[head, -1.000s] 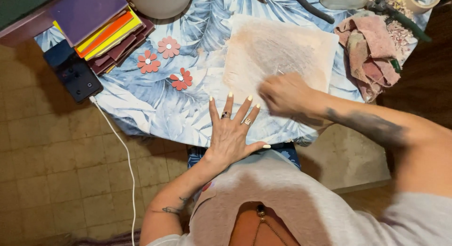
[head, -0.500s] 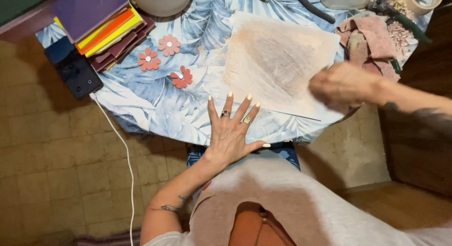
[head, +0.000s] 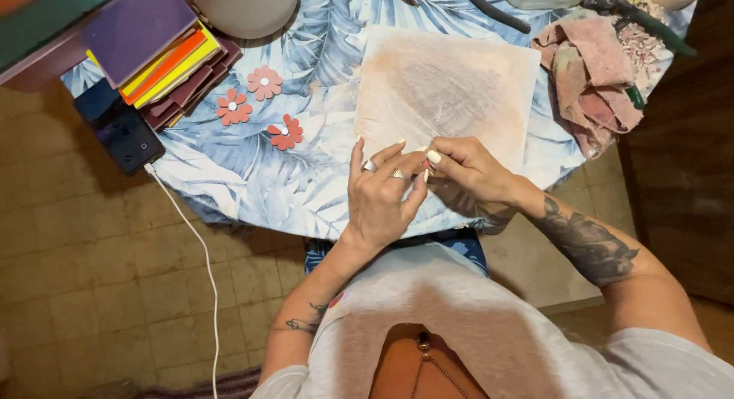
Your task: A person is decorating a white ceramic pot by gluing small flower-shaped cutouts and mosaic tiles onto its surface.
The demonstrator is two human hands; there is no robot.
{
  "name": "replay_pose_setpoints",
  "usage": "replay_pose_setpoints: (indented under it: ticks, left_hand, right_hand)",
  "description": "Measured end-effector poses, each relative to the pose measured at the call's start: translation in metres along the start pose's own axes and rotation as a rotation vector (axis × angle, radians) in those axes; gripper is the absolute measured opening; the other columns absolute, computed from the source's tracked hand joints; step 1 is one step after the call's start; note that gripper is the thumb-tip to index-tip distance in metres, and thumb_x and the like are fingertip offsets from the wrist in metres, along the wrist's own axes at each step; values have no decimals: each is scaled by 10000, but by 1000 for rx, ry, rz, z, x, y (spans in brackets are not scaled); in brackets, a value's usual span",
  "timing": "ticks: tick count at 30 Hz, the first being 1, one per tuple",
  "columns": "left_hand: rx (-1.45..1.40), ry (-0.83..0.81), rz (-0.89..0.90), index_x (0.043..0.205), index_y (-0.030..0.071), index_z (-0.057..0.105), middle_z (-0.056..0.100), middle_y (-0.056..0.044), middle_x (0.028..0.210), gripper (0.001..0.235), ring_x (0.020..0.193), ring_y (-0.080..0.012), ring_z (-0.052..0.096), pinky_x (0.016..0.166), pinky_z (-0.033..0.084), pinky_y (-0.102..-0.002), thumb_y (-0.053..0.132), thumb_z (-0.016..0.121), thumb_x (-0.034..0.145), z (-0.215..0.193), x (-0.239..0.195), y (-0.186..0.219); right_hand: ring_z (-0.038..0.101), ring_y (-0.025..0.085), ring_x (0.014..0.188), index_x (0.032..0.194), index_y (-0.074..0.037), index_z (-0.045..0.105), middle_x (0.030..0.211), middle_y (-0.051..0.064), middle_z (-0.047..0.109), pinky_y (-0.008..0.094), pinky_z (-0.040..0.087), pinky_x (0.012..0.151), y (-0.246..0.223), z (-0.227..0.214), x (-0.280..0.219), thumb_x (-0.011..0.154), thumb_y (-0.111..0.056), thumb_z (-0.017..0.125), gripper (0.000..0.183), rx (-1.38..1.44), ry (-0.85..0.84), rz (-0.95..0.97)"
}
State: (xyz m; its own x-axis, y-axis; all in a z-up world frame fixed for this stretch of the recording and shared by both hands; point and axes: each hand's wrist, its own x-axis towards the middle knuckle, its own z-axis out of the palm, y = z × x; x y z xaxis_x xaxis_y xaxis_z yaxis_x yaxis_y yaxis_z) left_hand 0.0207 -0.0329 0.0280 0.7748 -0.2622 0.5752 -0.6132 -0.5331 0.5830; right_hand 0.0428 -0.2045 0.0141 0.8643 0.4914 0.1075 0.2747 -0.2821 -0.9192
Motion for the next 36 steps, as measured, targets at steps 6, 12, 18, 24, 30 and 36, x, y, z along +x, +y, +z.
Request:
replay_pose_setpoints:
  ticks: [6, 12, 18, 24, 30, 36]
  left_hand:
    - [19, 51, 1, 860, 94, 631, 636, -36, 771, 129, 890, -254, 606, 947, 278, -537, 147, 610, 744, 4, -3, -1]
    - [74, 18, -1, 879, 89, 612, 629, -47, 802, 158, 874, -254, 605, 942, 299, -505, 171, 607, 744, 5, -10, -2]
    - [283, -351, -1, 1082, 75, 561, 540, -113, 1119, 477, 1081, -364, 451, 939, 66, -643, 399, 574, 731, -18, -23, -6]
    - [315, -425, 32, 1148, 99, 506, 500, -106, 1164, 607, 1121, -373, 408, 979, 37, -627, 531, 514, 721, -13, -31, -17]
    - [311, -449, -6, 1154, 96, 504, 488, -99, 1176, 599, 1124, -358, 406, 991, 29, -607, 517, 521, 728, -11, -33, -16]
    - [295, -429, 22, 1165, 90, 495, 479, -112, 1185, 656, 1136, -374, 387, 1009, 34, -582, 577, 477, 725, -11, -32, -18]
  right_hand:
    - [404, 72, 550, 699, -55, 531, 500, -15, 406, 250, 384, 474, -10, 3, 1, 877, -189, 463, 233, 66, 20, 60]
    - [430, 98, 581, 723, -50, 510, 557, 20, 463, 279, 408, 509, -26, -1, 3, 888, -171, 439, 217, -3, -6, 54]
    - [542, 221, 562, 719, -118, 479, 624, 57, 483, 317, 435, 500, -8, -31, -27, 794, -223, 470, 130, -1130, -118, -104]
    - [513, 230, 551, 726, -140, 446, 629, 24, 444, 338, 408, 456, 18, 15, 41, 817, -246, 423, 142, -1015, -52, -279]
    - [508, 198, 517, 722, -145, 459, 631, 4, 438, 321, 389, 450, 50, 15, 93, 813, -256, 440, 145, -1173, 142, -351]
    - [497, 197, 545, 719, -186, 433, 634, 4, 436, 316, 391, 457, 37, -21, -38, 782, -275, 409, 112, -1263, -69, -327]
